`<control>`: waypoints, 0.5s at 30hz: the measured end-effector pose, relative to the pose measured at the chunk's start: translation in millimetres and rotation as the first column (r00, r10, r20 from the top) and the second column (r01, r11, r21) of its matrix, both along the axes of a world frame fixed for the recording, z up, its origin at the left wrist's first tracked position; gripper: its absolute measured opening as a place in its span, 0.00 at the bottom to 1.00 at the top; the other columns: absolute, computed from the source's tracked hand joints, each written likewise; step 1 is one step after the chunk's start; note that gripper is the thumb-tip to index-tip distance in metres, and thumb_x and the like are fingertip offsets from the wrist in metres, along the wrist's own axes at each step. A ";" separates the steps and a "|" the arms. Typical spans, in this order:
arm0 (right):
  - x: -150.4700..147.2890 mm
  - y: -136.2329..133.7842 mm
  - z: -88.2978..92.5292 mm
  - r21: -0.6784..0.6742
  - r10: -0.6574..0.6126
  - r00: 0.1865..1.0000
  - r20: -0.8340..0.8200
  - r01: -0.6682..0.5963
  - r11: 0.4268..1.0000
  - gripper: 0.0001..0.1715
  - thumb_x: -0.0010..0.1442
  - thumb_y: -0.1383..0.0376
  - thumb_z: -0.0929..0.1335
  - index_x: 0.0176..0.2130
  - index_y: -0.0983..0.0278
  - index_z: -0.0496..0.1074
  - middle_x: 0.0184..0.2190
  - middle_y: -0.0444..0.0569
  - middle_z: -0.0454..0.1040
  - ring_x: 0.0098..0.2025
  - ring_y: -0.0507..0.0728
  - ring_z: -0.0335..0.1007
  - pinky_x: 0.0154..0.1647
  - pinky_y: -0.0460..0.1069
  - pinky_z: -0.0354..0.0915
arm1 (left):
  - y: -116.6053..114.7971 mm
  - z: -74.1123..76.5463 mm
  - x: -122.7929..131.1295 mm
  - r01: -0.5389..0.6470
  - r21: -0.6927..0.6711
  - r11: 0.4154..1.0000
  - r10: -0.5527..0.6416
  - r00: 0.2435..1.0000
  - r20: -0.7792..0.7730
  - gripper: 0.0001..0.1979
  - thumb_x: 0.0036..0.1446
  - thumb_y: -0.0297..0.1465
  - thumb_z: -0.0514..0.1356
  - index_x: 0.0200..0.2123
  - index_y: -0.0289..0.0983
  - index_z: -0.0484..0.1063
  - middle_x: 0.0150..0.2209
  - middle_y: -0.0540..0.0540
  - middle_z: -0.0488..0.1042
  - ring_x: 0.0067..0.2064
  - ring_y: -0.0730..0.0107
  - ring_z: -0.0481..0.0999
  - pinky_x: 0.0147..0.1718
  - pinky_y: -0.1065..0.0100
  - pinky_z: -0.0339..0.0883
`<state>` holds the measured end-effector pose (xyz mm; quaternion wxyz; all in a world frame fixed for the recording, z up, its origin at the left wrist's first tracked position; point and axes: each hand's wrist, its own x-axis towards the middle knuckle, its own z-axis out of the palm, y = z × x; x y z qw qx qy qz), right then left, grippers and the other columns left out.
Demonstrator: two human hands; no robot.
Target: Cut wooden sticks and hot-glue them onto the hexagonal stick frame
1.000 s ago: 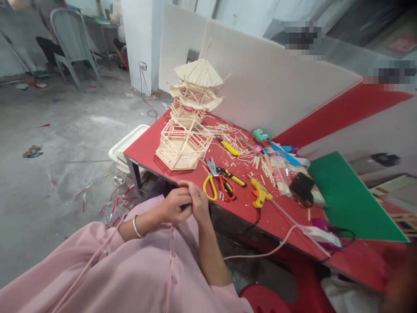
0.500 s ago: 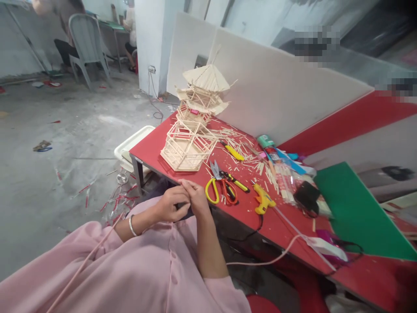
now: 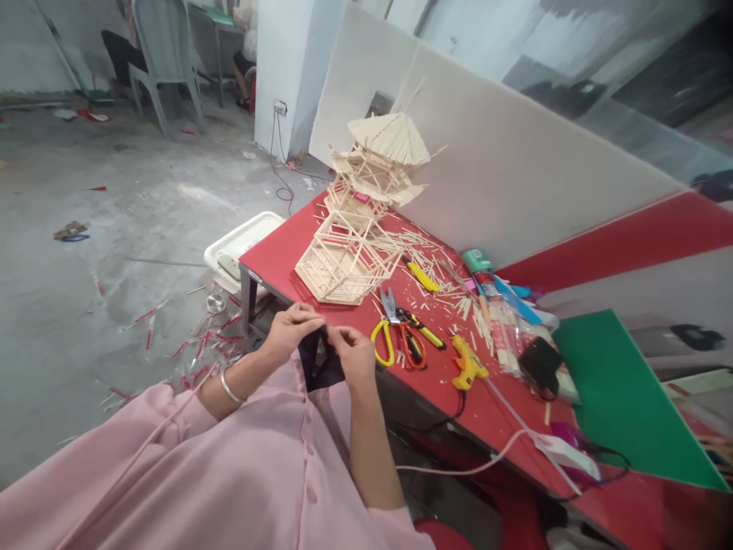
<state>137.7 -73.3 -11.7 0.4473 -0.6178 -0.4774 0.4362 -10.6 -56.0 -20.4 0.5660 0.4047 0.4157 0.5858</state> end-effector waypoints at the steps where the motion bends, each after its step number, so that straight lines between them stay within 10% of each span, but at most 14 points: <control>1: -2.3 4.2 1.2 -0.006 -0.028 1.000 -0.012 0.027 1.000 0.21 0.48 0.47 0.73 0.28 0.64 0.78 0.23 0.46 0.77 0.27 0.54 0.72 0.29 0.48 0.67 | -3.0 -2.6 -0.7 -0.047 0.110 0.993 0.059 0.992 -0.114 0.10 0.44 0.39 0.71 0.26 0.38 0.81 0.28 0.48 0.68 0.27 0.75 0.65 0.24 0.71 0.59; 7: -26.1 24.9 15.2 -0.007 0.095 0.982 -0.161 -0.097 0.995 0.20 0.45 0.52 0.75 0.34 0.63 0.80 0.31 0.48 0.81 0.32 0.56 0.75 0.32 0.49 0.70 | -18.0 -16.0 -2.1 0.068 0.430 0.900 0.181 0.839 -0.513 0.09 0.52 0.31 0.65 0.20 0.39 0.77 0.25 0.49 0.64 0.28 0.73 0.65 0.27 0.70 0.58; 15: -10.9 -4.7 30.1 0.088 -0.052 0.991 -0.121 0.063 0.994 0.15 0.41 0.57 0.78 0.27 0.64 0.78 0.23 0.45 0.79 0.26 0.52 0.73 0.31 0.47 0.70 | -12.1 -1.7 -2.0 0.288 -0.097 0.953 -0.292 0.956 -0.033 0.27 0.52 0.55 0.59 0.20 0.36 0.63 0.16 0.55 0.59 0.18 0.80 0.54 0.19 0.74 0.48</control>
